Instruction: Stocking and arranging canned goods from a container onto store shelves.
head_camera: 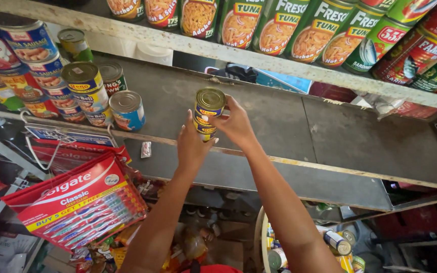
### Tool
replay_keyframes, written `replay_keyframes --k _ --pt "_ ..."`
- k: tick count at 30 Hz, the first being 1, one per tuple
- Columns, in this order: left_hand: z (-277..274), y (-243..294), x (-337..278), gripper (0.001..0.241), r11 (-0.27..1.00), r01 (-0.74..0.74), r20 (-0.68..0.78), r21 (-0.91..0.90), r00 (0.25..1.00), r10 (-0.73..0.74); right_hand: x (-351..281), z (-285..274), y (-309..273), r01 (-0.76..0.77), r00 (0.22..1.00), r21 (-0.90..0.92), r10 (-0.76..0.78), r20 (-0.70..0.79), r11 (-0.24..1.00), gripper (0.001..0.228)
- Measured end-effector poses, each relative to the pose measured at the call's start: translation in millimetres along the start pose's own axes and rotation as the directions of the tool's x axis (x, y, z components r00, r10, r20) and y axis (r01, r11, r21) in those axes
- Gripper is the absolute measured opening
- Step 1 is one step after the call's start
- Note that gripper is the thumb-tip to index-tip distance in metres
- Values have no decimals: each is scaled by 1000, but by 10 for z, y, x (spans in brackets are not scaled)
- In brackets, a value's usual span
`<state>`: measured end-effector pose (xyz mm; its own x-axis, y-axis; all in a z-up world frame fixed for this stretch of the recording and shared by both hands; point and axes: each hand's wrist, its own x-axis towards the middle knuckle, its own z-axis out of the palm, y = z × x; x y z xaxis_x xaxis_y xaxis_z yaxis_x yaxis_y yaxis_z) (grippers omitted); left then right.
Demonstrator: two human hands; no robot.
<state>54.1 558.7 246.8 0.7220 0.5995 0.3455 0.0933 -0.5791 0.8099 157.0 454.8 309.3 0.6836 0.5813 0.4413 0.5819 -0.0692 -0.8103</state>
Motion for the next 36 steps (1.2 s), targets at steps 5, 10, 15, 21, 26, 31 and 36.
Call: replay_keyframes --k 5,10,15,21,26,31,36 --pt "57 -165 23 112 996 -86 -28 28 996 87 -17 41 61 -46 998 31 45 37 998 56" --pt "-34 -361 110 113 979 -197 -70 53 977 200 82 231 -11 7 999 28 -8 40 1000 58" --pt "-335 -415 137 110 984 -124 -78 129 988 135 180 577 -54 104 993 92 -108 47 990 57" --pt "-488 -522 181 96 994 42 -30 102 999 -39 265 784 -47 49 996 72 -54 74 996 54" --pt "-460 -513 166 90 998 2 -79 61 997 3 250 761 23 20 996 126 -31 87 992 60" --pt "-417 -564 -83 86 996 -42 -151 79 987 54 -161 323 308 90 987 -58 -81 135 994 69" --pt "-141 -349 -859 83 926 -320 -266 201 892 366 -1167 -805 678 -64 998 -115 66 16 991 60"
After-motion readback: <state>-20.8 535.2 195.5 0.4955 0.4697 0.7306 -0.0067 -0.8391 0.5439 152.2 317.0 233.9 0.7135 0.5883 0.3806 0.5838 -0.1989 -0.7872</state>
